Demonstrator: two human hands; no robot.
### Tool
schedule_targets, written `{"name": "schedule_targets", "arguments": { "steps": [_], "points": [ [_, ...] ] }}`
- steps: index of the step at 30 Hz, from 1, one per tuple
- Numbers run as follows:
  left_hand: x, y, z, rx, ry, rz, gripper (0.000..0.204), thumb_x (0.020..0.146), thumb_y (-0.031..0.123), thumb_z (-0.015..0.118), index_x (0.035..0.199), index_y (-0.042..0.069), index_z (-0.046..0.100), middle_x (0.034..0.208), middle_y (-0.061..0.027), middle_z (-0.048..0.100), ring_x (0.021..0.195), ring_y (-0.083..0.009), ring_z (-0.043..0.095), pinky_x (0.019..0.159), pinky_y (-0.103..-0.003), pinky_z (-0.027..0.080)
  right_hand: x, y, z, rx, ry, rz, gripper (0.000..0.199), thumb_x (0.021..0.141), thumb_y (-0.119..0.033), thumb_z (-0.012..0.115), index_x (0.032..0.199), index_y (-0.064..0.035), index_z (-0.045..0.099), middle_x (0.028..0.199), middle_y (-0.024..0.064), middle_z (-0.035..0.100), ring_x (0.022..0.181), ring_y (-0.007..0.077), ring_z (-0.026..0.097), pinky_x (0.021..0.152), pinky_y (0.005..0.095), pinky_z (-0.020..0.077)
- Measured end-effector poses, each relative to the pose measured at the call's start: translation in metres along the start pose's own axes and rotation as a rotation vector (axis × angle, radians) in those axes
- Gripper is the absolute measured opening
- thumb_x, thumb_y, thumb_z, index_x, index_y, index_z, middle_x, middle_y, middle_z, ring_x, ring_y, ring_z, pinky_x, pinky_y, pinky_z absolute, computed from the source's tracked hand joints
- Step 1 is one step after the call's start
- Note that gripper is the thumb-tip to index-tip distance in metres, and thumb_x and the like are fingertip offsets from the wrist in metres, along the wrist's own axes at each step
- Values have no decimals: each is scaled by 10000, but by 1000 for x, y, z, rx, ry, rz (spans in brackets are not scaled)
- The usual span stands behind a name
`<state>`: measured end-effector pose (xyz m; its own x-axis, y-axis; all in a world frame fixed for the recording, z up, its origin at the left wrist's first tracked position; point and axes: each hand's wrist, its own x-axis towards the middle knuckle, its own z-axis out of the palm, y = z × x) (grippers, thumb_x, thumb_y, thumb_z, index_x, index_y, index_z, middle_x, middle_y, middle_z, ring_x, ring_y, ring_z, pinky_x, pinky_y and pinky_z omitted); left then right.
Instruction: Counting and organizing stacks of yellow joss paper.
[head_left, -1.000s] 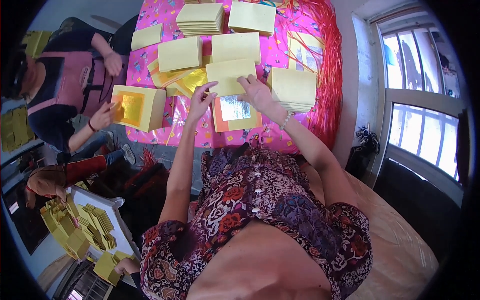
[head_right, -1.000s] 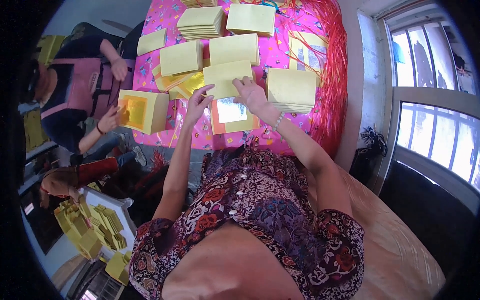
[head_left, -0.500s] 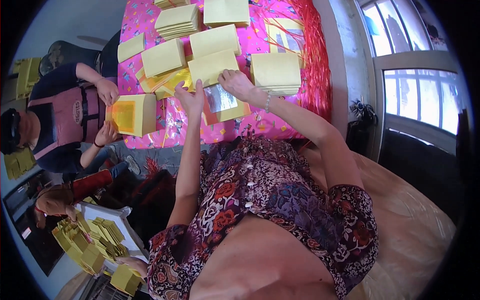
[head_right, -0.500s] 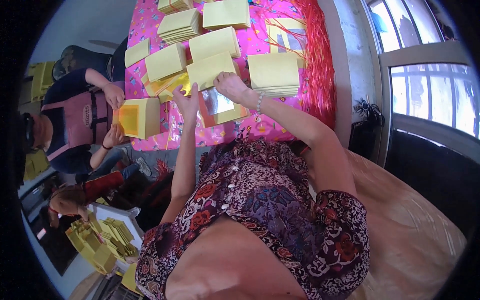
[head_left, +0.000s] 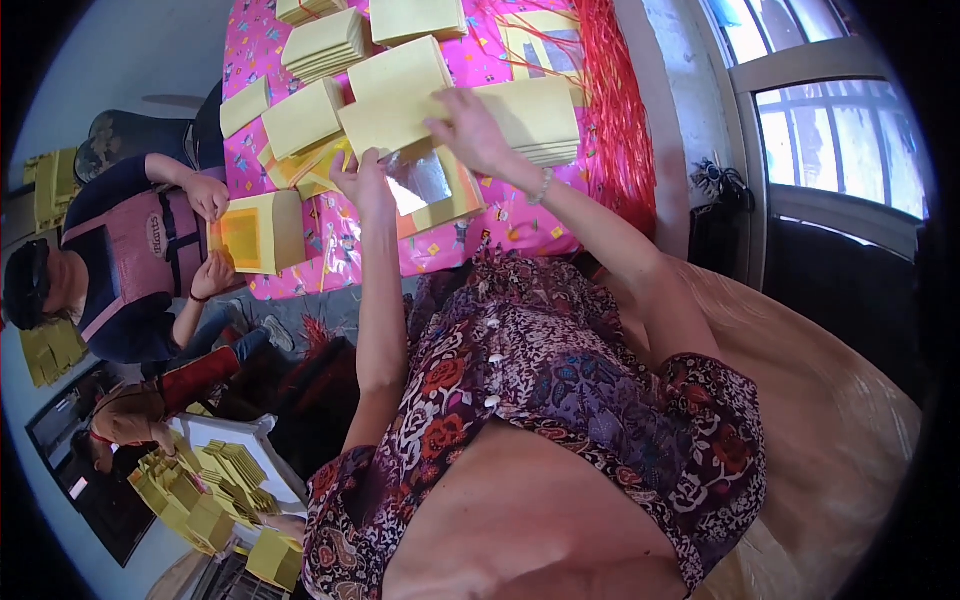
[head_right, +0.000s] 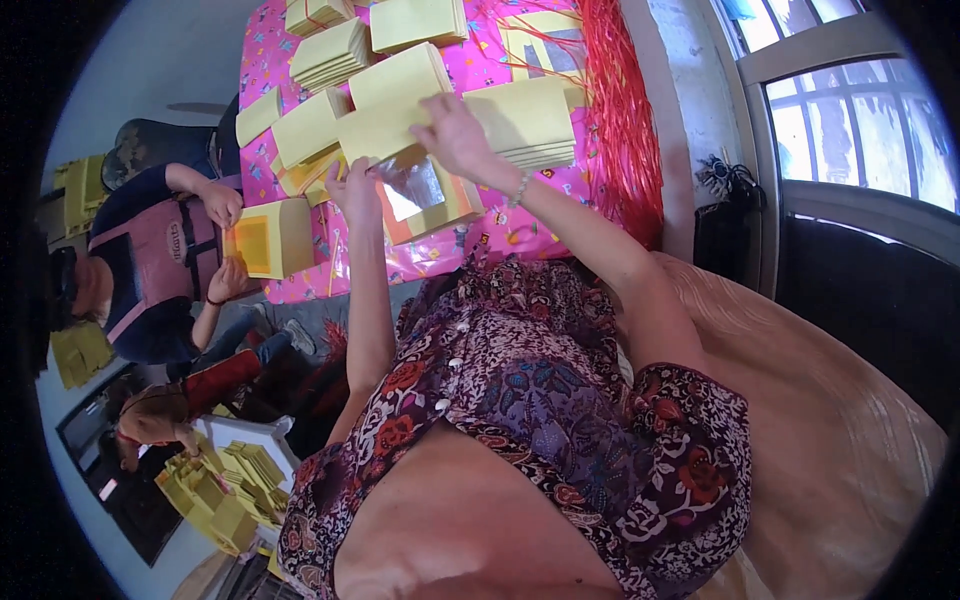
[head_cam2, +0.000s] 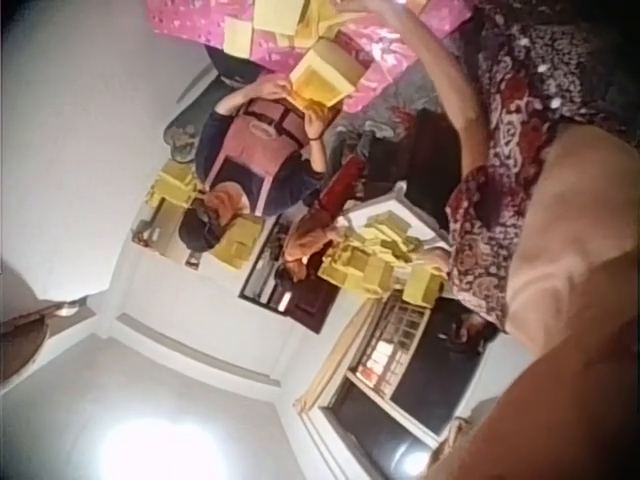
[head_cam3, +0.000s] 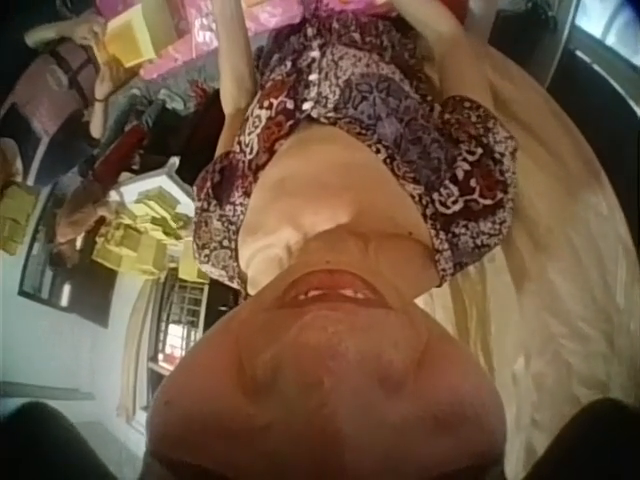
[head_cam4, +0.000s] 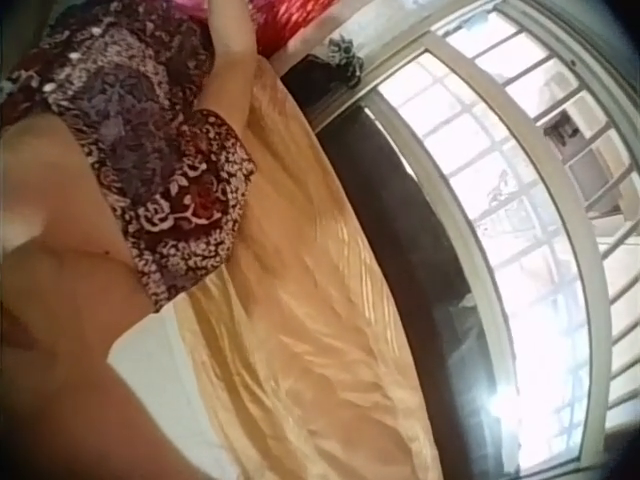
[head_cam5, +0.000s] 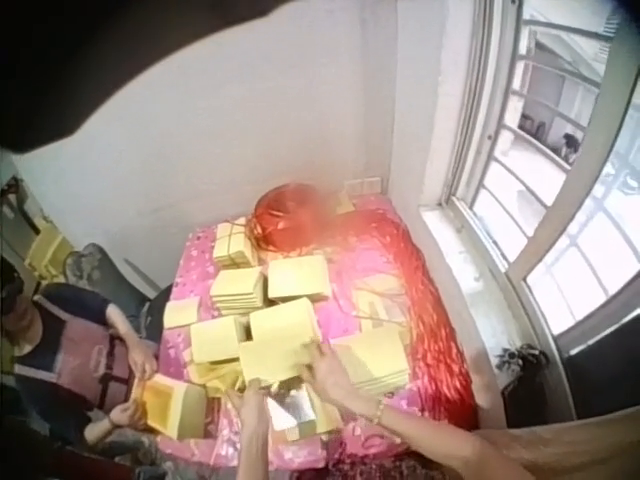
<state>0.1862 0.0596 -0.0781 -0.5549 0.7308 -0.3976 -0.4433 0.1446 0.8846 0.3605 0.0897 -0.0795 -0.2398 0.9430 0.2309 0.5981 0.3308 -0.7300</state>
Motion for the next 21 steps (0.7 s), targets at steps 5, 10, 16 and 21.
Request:
{"name": "schedule_targets", "arguments": {
  "steps": [5, 10, 16, 21],
  "points": [
    [-36, 0, 48, 52, -260, 3, 677, 786, -57, 643, 1363, 7, 294, 1133, -156, 511, 939, -194, 559, 717, -304, 505, 0, 41, -64, 702, 4, 595, 549, 873, -212, 666, 1310, 5, 412, 1123, 214, 594, 946, 326, 642, 852, 384, 517],
    [-60, -57, 79, 365, -482, 88, 579, 797, -32, 608, 1312, -12, 345, 1130, -145, 528, 922, -184, 567, 746, -305, 504, -38, 108, -94, 454, 150, 553, 534, 832, -197, 708, 1261, 10, 466, 1062, 181, 649, 910, 283, 666, 818, 375, 524],
    [-56, -93, 67, 718, -490, 153, 533, 804, 30, 647, 1260, -36, 379, 1076, -161, 588, 995, -210, 601, 866, -332, 499, -64, 119, -85, 108, 83, 607, 520, 806, -254, 730, 1206, -7, 508, 1017, 184, 676, 922, 323, 672, 811, 421, 512],
    [-52, -99, 68, 883, -454, 160, 562, 823, 93, 635, 1294, -50, 362, 1132, -204, 596, 1036, -284, 615, 920, -359, 474, -65, 118, -75, -37, 42, 629, 514, 820, -244, 706, 1222, -7, 489, 1044, 225, 664, 936, 377, 661, 805, 450, 512]
  ]
}}
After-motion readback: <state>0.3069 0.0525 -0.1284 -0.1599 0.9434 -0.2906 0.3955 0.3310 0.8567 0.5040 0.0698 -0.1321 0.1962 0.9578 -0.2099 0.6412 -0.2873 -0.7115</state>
